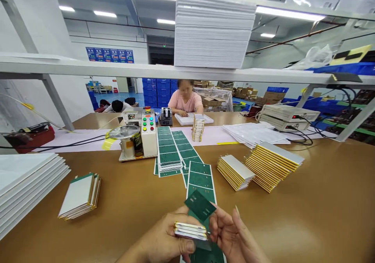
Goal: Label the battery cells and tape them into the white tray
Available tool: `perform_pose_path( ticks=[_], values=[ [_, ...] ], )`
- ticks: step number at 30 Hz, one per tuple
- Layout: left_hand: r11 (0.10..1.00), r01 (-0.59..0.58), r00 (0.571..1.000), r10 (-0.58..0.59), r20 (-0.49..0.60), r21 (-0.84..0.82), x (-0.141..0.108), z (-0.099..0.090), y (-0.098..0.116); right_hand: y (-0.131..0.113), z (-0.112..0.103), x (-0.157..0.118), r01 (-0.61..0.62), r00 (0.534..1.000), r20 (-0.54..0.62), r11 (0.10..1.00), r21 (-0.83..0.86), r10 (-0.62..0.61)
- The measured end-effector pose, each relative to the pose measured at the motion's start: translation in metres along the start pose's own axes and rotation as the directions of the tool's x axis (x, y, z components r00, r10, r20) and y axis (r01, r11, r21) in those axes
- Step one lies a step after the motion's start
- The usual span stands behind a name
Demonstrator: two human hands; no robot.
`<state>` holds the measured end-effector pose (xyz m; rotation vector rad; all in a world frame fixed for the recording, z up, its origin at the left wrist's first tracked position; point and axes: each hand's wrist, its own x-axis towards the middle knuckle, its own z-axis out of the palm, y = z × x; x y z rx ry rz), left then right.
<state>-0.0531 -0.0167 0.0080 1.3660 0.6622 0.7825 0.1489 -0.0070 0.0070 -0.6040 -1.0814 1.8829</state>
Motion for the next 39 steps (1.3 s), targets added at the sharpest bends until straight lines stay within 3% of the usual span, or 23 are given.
perform_pose_path(
  ticks=[2,4,5,7,9,13,17,20,22,23,25,27,30,35,39],
  values=[
    [0.999,0.025,0.998,-0.023,-0.055,0.024,0.002,0.004,-0.001,0.004,0.002,-0.001,-0.002,0.999,-0.034,0.993,-0.116,-0.002],
    [0.998,0.048,0.994,-0.043,-0.099,0.05,0.004,0.007,-0.003,0.004,-0.001,-0.002,0.033,0.986,-0.136,0.918,-0.394,-0.094],
    [0.996,0.058,0.993,-0.05,-0.106,0.074,0.004,0.007,-0.004,0.001,-0.004,-0.003,0.044,0.959,-0.211,0.838,-0.544,-0.188],
    [0.988,0.075,0.993,-0.062,-0.098,0.132,0.003,0.006,-0.005,-0.005,-0.009,-0.005,0.021,0.856,-0.33,0.666,-0.746,-0.397],
    [0.981,0.069,0.996,-0.058,-0.066,0.179,0.002,0.005,-0.006,-0.012,-0.012,-0.005,-0.014,0.803,-0.364,0.596,-0.803,-0.472],
    [0.968,0.07,0.997,-0.064,-0.036,0.24,0.002,0.003,-0.001,-0.014,-0.001,-0.002,0.012,0.915,-0.219,0.568,-0.823,-0.337],
    [0.935,0.108,0.994,-0.112,-0.005,0.338,0.004,0.001,0.01,-0.012,0.008,0.008,0.023,0.916,-0.192,0.523,-0.852,-0.353],
    [0.918,0.052,0.996,-0.074,0.042,0.392,0.007,0.0,0.014,-0.027,0.002,0.013,0.064,0.85,-0.238,0.54,-0.839,-0.47],
    [0.939,0.04,0.995,-0.068,0.071,0.342,0.009,-0.002,0.012,-0.043,-0.004,0.013,0.117,0.816,-0.293,0.638,-0.761,-0.499],
    [0.957,0.061,0.994,-0.083,0.065,0.283,0.011,-0.002,0.01,-0.052,-0.005,0.012,0.134,0.831,-0.321,0.722,-0.679,-0.455],
    [0.984,0.115,0.993,-0.119,0.02,0.134,0.014,-0.003,0.004,-0.064,-0.003,0.009,0.1,0.913,-0.311,0.883,-0.46,-0.266],
    [0.992,0.128,0.992,-0.127,-0.024,0.009,0.017,-0.003,-0.002,-0.068,0.003,0.005,0.012,0.969,-0.232,0.952,-0.306,-0.086],
    [0.993,0.102,0.993,-0.105,-0.053,-0.052,0.019,-0.002,-0.006,-0.061,0.016,0.005,-0.057,0.988,-0.155,0.953,-0.298,0.011],
    [0.995,0.096,0.99,-0.095,-0.107,0.003,0.016,0.002,0.003,-0.044,0.023,0.013,-0.073,0.988,-0.151,0.943,-0.326,0.024],
    [0.998,0.041,0.996,-0.045,-0.076,-0.054,0.016,0.005,0.006,-0.041,0.024,0.017,-0.072,0.987,-0.161,0.939,-0.336,0.018]
  ],
)
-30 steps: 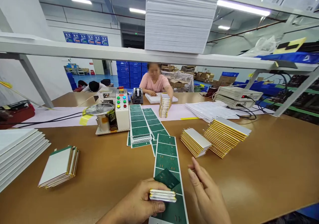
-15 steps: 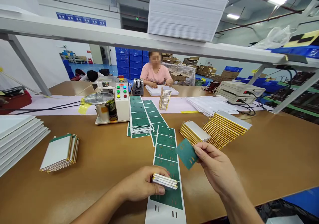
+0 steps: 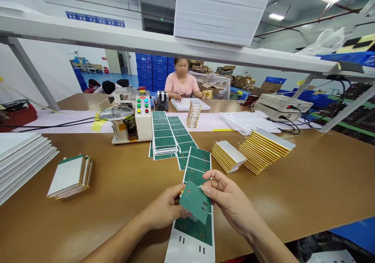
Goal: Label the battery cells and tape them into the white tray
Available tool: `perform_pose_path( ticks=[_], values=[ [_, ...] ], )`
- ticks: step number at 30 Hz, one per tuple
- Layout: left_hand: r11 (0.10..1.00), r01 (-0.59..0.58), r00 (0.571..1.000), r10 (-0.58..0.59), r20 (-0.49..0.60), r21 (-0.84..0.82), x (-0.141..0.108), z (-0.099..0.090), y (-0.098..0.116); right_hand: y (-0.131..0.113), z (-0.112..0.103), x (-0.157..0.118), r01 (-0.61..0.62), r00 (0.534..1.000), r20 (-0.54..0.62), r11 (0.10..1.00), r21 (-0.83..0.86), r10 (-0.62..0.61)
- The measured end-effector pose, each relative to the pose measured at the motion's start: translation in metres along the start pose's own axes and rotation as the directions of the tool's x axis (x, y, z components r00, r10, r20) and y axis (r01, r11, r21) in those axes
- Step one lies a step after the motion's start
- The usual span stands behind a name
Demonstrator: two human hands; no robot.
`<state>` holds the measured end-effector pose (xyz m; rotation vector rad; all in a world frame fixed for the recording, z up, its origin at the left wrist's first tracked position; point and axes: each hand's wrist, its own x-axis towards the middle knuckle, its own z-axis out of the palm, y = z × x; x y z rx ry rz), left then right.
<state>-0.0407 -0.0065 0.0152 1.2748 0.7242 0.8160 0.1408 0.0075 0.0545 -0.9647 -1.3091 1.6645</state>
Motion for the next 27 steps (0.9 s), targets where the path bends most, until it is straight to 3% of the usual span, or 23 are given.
perform_pose_path(
  ticks=[12,20,25,27],
  values=[
    [1.0,-0.013,1.0,0.014,0.028,-0.028,0.0002,-0.0005,-0.0015,-0.0036,-0.005,0.0056,-0.005,0.999,0.035,0.994,-0.108,0.009],
    [0.992,-0.017,1.0,0.02,-0.023,0.124,0.0003,-0.0009,-0.0005,-0.0058,-0.001,0.0038,0.03,0.999,0.046,0.947,-0.319,-0.016],
    [0.995,0.071,0.994,-0.076,0.079,0.069,-0.0045,-0.0055,0.0048,-0.0055,0.0008,0.0077,0.049,0.997,0.076,0.896,-0.442,-0.017],
    [0.995,0.035,0.995,-0.044,0.086,0.094,-0.0068,-0.0059,0.0079,-0.0049,0.0012,0.0076,0.059,0.996,0.086,0.893,-0.446,-0.022]
  ],
)
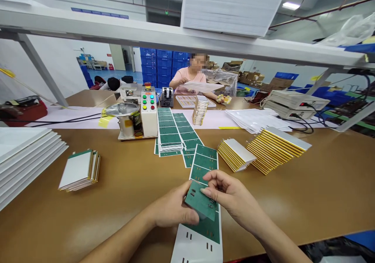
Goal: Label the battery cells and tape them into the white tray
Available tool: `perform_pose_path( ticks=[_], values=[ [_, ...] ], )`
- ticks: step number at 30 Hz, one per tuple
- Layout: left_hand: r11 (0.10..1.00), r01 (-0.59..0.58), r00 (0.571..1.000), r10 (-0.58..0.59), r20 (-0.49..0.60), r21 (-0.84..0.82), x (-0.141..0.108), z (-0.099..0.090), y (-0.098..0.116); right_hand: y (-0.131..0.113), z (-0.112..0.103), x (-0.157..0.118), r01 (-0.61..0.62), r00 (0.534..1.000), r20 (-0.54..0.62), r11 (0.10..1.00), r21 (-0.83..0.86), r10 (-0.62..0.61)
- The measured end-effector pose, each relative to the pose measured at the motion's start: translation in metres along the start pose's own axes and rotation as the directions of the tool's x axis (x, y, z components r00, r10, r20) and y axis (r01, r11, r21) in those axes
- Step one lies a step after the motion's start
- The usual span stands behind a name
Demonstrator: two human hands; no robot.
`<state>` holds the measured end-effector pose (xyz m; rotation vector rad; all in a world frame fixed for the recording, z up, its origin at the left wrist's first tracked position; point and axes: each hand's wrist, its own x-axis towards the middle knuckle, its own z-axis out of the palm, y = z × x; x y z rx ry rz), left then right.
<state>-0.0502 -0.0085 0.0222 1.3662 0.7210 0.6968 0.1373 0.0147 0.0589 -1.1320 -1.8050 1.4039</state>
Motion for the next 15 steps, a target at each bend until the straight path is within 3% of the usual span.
perform_pose_path(
  ticks=[3,5,9,15],
  values=[
    [0.996,-0.079,0.994,0.081,-0.072,0.043,0.0,0.003,0.002,0.0,0.001,-0.001,0.009,1.0,-0.015,1.0,0.02,-0.009],
    [0.997,-0.076,0.992,0.072,-0.107,-0.029,0.002,0.007,0.001,0.002,0.002,-0.002,0.002,1.0,-0.019,0.998,0.066,0.0],
    [0.982,-0.052,0.99,0.026,-0.139,-0.182,0.005,0.012,-0.006,0.009,0.004,-0.001,-0.11,0.994,0.051,0.943,0.315,0.099],
    [0.992,-0.098,0.973,0.08,-0.217,-0.074,0.002,0.015,-0.018,0.023,0.006,0.0,-0.257,0.965,0.191,0.806,0.532,0.182]
  ],
)
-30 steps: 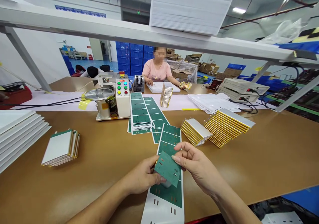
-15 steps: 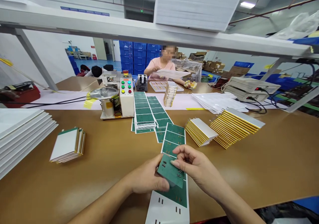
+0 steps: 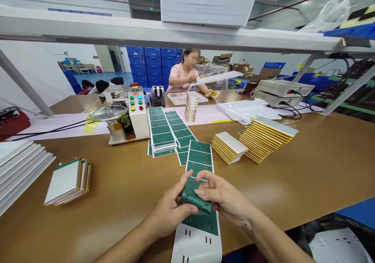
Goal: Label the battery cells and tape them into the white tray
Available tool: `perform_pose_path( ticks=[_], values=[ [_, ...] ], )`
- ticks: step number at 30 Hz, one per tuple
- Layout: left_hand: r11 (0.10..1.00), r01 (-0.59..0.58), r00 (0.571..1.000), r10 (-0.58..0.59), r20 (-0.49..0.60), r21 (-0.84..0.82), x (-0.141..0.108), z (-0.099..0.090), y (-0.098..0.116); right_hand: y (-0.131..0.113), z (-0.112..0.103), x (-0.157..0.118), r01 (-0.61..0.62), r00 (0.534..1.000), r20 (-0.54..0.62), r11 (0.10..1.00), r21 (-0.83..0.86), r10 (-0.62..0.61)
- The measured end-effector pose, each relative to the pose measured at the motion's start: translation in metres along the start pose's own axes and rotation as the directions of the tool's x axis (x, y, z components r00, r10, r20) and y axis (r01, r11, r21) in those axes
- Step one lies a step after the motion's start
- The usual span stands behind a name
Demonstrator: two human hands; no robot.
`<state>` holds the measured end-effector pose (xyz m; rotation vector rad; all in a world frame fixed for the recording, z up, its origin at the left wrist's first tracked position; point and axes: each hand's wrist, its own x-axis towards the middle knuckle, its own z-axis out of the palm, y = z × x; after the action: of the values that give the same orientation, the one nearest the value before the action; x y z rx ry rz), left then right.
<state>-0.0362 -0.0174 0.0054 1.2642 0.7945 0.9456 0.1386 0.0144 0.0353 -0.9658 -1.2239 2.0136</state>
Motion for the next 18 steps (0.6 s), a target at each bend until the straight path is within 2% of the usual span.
perform_pose_path(
  ticks=[4,6,10,14,18],
  values=[
    [0.987,-0.074,0.996,0.079,-0.031,0.142,0.0,0.0,-0.006,0.0,-0.004,0.004,-0.011,0.998,0.068,0.999,-0.033,0.013],
    [0.992,-0.062,0.996,0.068,-0.054,0.115,0.001,0.0,-0.007,0.0,-0.006,0.007,0.0,0.997,0.075,0.994,-0.106,0.008],
    [0.999,0.026,0.995,-0.029,-0.094,-0.028,0.005,0.002,-0.007,0.005,-0.016,0.005,0.037,0.999,0.01,0.97,-0.242,-0.036],
    [0.995,0.097,0.989,-0.1,-0.104,-0.04,0.013,0.005,-0.003,0.01,-0.029,-0.014,0.18,0.975,-0.074,0.942,-0.285,-0.209],
    [0.995,0.102,0.99,-0.101,-0.098,0.004,0.021,0.006,0.001,0.016,-0.022,-0.025,0.288,0.947,-0.027,0.883,-0.371,-0.321]
  ],
)
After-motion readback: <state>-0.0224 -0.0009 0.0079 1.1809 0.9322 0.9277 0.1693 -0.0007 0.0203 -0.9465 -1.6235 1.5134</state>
